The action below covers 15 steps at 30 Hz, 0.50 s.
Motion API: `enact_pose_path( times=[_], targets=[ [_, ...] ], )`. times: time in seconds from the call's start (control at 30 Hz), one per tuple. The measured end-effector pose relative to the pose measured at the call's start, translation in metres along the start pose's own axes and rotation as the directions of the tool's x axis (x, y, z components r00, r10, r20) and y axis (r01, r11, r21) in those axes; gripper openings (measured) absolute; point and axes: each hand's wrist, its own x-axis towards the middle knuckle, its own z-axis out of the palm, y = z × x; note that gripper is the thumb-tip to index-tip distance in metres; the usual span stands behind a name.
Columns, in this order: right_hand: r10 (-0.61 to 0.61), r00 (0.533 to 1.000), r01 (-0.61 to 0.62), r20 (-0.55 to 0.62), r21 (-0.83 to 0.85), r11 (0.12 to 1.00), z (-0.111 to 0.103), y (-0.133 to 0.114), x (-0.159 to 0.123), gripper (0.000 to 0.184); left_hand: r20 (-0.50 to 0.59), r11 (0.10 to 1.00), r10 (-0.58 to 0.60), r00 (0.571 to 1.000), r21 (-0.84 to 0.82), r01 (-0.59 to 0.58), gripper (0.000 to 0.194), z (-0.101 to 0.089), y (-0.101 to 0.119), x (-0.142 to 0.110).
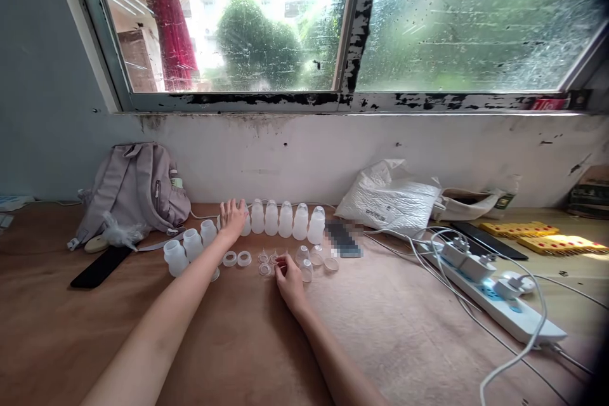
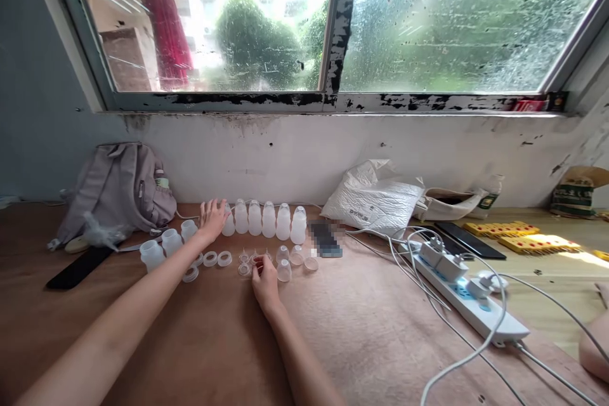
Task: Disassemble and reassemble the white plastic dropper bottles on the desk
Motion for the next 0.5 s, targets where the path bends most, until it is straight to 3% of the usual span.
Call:
enact_pose_path(
  times=[0.13, 0.23, 0.37, 0.43, 0.5],
  targets=[
    [0.010, 1.000, -0.010, -0.018, 0.012, 1.000, -0.002, -0.002, 0.001, 0.011, -0.026, 0.999, 0.040, 0.999, -0.036, -0.041, 0.028, -0.008, 0.002, -0.015],
    [0.006, 0.999, -0.005, -0.048, 0.020, 1.000, -0.002, -0.003, 0.001, 0.012, -0.123, 0.993, 0.072, 0.990, -0.087, -0.083, 0.029, -0.027, 0.007, -0.038],
    [-0.033, 0.996, 0.031, -0.080, -0.027, 0.999, -0.004, -0.006, 0.000, 0.011, -0.464, 0.912, 0.078, 0.882, -0.325, -0.252, 0.035, -0.047, 0.026, -0.086],
    [-0.048, 0.995, 0.045, -0.088, -0.032, 0.998, -0.005, -0.010, -0.001, 0.011, -0.512, 0.871, 0.032, 0.858, -0.406, -0.275, 0.037, -0.047, 0.039, -0.111],
    [-0.057, 0.993, 0.057, -0.106, -0.007, 0.998, -0.009, -0.017, -0.003, 0.014, -0.483, 0.834, 0.015, 0.875, -0.477, -0.277, 0.039, -0.041, 0.051, -0.131]
  ],
)
